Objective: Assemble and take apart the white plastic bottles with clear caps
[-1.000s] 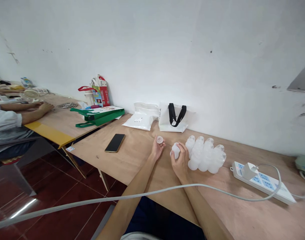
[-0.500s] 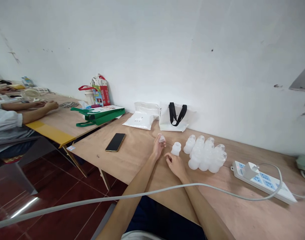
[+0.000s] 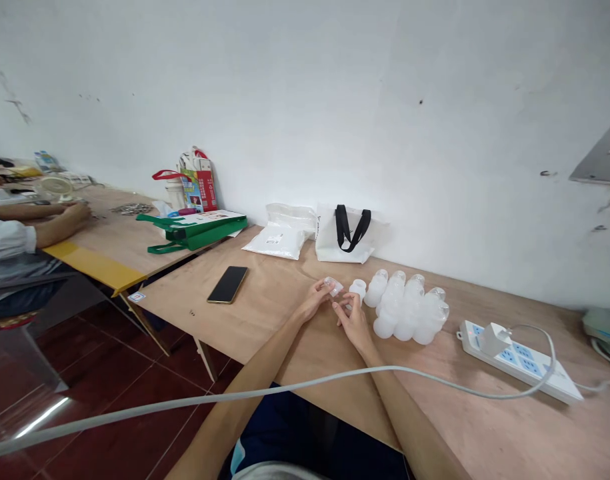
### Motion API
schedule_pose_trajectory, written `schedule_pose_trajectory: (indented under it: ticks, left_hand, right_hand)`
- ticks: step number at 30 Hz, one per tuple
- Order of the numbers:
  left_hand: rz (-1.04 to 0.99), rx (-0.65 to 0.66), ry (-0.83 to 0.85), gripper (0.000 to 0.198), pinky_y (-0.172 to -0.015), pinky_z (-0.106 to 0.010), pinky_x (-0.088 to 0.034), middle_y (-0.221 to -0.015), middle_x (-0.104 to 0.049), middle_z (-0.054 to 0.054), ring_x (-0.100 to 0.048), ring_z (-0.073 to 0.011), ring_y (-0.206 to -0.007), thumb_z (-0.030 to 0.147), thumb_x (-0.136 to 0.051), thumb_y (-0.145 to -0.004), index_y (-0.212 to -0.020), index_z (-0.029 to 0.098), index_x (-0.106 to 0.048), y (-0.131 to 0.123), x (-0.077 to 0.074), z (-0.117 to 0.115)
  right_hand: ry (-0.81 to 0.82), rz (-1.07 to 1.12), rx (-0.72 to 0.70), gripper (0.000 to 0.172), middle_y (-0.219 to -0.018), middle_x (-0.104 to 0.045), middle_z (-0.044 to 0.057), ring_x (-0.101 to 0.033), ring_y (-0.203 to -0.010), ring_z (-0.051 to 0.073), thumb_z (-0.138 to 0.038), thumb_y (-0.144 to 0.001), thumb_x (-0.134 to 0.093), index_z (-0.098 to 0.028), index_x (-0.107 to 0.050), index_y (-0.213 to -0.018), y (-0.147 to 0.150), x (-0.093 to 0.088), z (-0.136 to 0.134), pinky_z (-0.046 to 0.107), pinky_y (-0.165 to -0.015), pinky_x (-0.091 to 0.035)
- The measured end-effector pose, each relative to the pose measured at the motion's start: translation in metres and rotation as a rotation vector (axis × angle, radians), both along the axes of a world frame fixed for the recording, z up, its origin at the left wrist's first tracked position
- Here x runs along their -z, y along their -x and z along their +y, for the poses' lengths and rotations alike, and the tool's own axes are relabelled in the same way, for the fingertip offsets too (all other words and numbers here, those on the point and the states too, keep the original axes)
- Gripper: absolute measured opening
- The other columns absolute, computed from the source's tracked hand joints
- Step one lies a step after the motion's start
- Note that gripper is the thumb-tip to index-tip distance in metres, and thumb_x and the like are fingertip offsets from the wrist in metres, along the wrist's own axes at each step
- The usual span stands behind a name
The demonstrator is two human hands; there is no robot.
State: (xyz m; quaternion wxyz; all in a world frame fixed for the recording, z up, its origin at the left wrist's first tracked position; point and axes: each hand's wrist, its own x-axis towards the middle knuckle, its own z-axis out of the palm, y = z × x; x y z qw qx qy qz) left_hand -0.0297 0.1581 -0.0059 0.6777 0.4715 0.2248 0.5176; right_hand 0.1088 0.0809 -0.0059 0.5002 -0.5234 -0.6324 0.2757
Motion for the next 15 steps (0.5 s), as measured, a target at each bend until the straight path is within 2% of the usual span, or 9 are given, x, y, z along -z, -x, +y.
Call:
schedule_pose_trajectory:
  ticks: [2,5,11,15]
  left_hand:
    - [0.041,0.041,-0.032,0.042,-0.078,-0.027,-0.048,-0.091,-0.074,-0.007,-0.067,-0.0176,-0.081,0.046,-0.088,-0.071,-0.092,0.014,-0.071,0.0062,-0.0008,-0.0033]
    - [0.09,0.059,-0.043,0.043,-0.076,-0.025,-0.046,-0.087,-0.072,-0.005,-0.065,-0.0158,-0.078,0.043,-0.091,-0.067,-0.092,0.015,-0.071,0.0113,-0.0023,-0.0064]
    - [0.127,0.032,-0.044,0.04,-0.071,-0.025,-0.045,-0.082,-0.069,-0.003,-0.061,-0.014,-0.072,0.045,-0.089,-0.069,-0.087,0.015,-0.069,0.0089,-0.0048,-0.0085]
    - [0.122,0.005,-0.05,0.039,-0.069,-0.025,-0.044,-0.075,-0.065,-0.001,-0.058,-0.0131,-0.069,0.048,-0.086,-0.071,-0.079,0.015,-0.065,0.0072,-0.006,-0.0099]
  right_hand:
    - [-0.007,0.052,-0.047,0.033,-0.083,-0.067,-0.001,-0.056,-0.051,0.013,-0.055,-0.093,-0.055,-0.024,-0.052,-0.103,0.0022,-0.0029,-0.0019,0.027,-0.056,-0.047]
    - [-0.033,0.03,-0.052,0.033,-0.072,-0.064,-0.002,-0.055,-0.055,0.015,-0.056,-0.094,-0.054,-0.023,-0.058,-0.09,0.0052,-0.0053,-0.0039,0.026,-0.056,-0.045]
    - [-0.106,0.044,0.014,0.038,-0.085,-0.072,0.005,-0.063,-0.072,0.019,-0.057,-0.093,-0.054,-0.021,-0.065,-0.089,0.0058,-0.0077,-0.0059,0.029,-0.067,-0.048]
    - [-0.089,0.065,0.003,0.04,-0.073,-0.065,0.001,-0.057,-0.061,0.016,-0.06,-0.093,-0.053,-0.022,-0.062,-0.085,0.0069,-0.0104,-0.0067,0.027,-0.058,-0.043]
